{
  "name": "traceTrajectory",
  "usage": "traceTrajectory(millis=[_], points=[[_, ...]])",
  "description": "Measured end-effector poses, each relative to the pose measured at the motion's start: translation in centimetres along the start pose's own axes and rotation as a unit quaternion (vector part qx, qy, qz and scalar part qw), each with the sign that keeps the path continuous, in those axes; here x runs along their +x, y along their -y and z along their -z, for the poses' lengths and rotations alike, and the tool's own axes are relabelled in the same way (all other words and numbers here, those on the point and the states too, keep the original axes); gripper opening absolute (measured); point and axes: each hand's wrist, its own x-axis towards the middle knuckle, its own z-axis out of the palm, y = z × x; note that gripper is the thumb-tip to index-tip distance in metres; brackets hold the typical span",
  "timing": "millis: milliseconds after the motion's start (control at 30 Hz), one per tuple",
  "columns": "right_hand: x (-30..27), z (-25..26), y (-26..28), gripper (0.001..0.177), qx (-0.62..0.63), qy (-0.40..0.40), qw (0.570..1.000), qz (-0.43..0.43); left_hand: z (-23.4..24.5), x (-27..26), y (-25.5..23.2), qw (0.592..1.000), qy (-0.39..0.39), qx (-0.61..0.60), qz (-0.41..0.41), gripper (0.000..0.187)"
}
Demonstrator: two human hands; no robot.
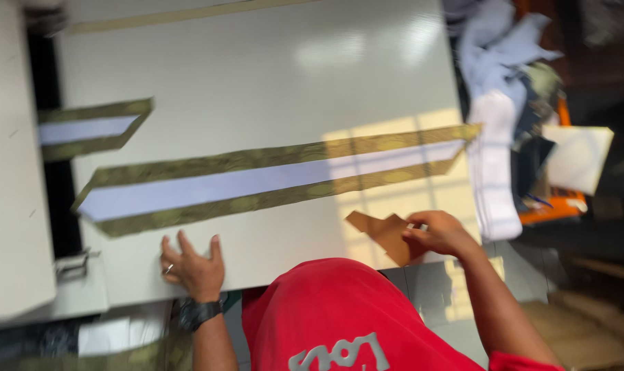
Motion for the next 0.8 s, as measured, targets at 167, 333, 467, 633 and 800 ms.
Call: traceTrajectory(millis=[167,333,467,633,800], points=[[1.1,1.0,3.3,0.021,0.346,0.049,0.932,0.095,2.1,-0.7,1.1,0.999,0.002,-0.047,0.001,0.076],[6.9,-5.5,15.4,0.032,0.299,0.07,0.927,0.216,2.8,0.4,4.0,0.982,-0.005,-0.182,-0.041,0.061],[9.5,-14.4,28.0,0.059,0.36,0.102,0.911,0.171,2.9,1.7,6.5,0.749,0.247,-0.594,0.159,0.058],[10.1,-21.3,38.3,0.069,0.347,0.111,0.91,0.199,2.2,4.2,9.8,0.678,0.199,-0.689,0.16,0.031],[12.9,-23.2,41.4,0.053,0.321,0.07,0.929,0.173,2.6,8.2,13.5,0.725,0.202,-0.637,0.169,0.021]])
